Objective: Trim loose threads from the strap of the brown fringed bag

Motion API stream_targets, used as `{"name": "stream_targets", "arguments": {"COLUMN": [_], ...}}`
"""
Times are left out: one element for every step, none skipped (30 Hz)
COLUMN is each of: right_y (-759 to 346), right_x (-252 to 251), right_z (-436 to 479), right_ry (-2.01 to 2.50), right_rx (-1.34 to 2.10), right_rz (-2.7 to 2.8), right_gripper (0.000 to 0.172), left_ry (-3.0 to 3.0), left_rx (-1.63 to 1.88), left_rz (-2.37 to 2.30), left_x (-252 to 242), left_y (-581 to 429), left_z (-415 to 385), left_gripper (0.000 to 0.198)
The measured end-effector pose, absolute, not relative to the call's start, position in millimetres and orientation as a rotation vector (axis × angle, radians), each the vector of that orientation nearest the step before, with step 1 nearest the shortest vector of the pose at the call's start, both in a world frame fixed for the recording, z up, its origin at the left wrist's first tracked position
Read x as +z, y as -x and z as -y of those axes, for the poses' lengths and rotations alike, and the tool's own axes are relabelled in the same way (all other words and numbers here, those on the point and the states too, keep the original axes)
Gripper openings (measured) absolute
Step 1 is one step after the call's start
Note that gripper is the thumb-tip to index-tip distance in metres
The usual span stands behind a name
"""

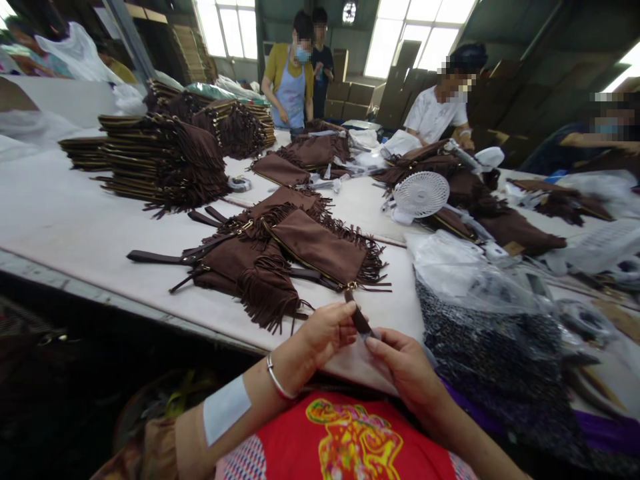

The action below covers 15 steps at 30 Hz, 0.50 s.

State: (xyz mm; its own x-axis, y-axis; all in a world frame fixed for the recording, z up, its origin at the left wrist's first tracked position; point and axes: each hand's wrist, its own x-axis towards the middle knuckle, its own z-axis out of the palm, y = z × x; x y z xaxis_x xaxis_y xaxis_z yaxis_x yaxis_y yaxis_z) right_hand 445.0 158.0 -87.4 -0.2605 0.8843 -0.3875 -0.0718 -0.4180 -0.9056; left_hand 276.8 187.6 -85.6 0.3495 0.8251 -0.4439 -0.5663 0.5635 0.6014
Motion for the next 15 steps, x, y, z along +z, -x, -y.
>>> {"name": "stream_targets", "arguments": {"right_y": [-446.0, -446.7, -447.2, -447.6, -448.2, -449.0, -450.0, -451.2, -452.5, -453.5, -454.0, -453.7, -452.6, -450.7, -448.0], "right_x": [-86.6, -85.8, -85.3, -85.1, -85.3, -86.0, -87.1, -88.5, -89.9, -91.3, -92.3, -92.9, -93.1, -93.0, -92.7], "right_z": [-156.0, -153.8, -151.5, -149.4, -147.8, -146.7, -146.3, -146.8, -148.3, -151.0, -154.9, -160.2, -166.6, -174.2, -182.5], "right_ry": [1.269, 1.253, 1.235, 1.216, 1.201, 1.196, 1.202, 1.215, 1.232, 1.252, 1.271, 1.289, 1.310, 1.335, 1.363], "right_rx": [1.804, 1.838, 1.865, 1.886, 1.899, 1.906, 1.899, 1.884, 1.865, 1.844, 1.823, 1.800, 1.776, 1.753, 1.731], "right_rz": [1.000, 0.942, 0.892, 0.849, 0.814, 0.791, 0.779, 0.780, 0.790, 0.799, 0.813, 0.832, 0.851, 0.868, 0.878], "right_gripper": [0.031, 0.030, 0.030, 0.030, 0.029, 0.029, 0.028, 0.028, 0.028, 0.028, 0.030, 0.032, 0.034, 0.037, 0.039], "left_ry": [-0.320, -0.284, -0.263, -0.248, -0.235, -0.225, -0.219, -0.222, -0.235, -0.253, -0.273, -0.290, -0.305, -0.316, -0.326], "left_rx": [0.900, 0.882, 0.880, 0.895, 0.917, 0.933, 0.945, 0.955, 0.960, 0.962, 0.959, 0.952, 0.947, 0.944, 0.941], "left_rz": [-0.767, -0.757, -0.767, -0.797, -0.834, -0.868, -0.891, -0.901, -0.896, -0.885, -0.878, -0.877, -0.877, -0.877, -0.876], "left_x": [-86.1, -86.7, -87.4, -88.0, -88.8, -89.7, -90.8, -92.1, -93.7, -95.6, -97.7, -99.9, -102.1, -103.9, -105.3], "left_y": [-275.8, -275.8, -277.0, -279.4, -282.5, -286.3, -290.2, -294.1, -297.5, -300.5, -302.9, -304.8, -306.2, -307.2, -307.9], "left_z": [-194.7, -202.2, -209.7, -216.6, -222.6, -227.5, -231.1, -233.5, -234.9, -235.6, -235.9, -236.0, -236.0, -235.9, -235.7], "left_gripper": [0.038, 0.037, 0.034, 0.028, 0.023, 0.017, 0.014, 0.012, 0.011, 0.012, 0.014, 0.015, 0.016, 0.016, 0.015]}}
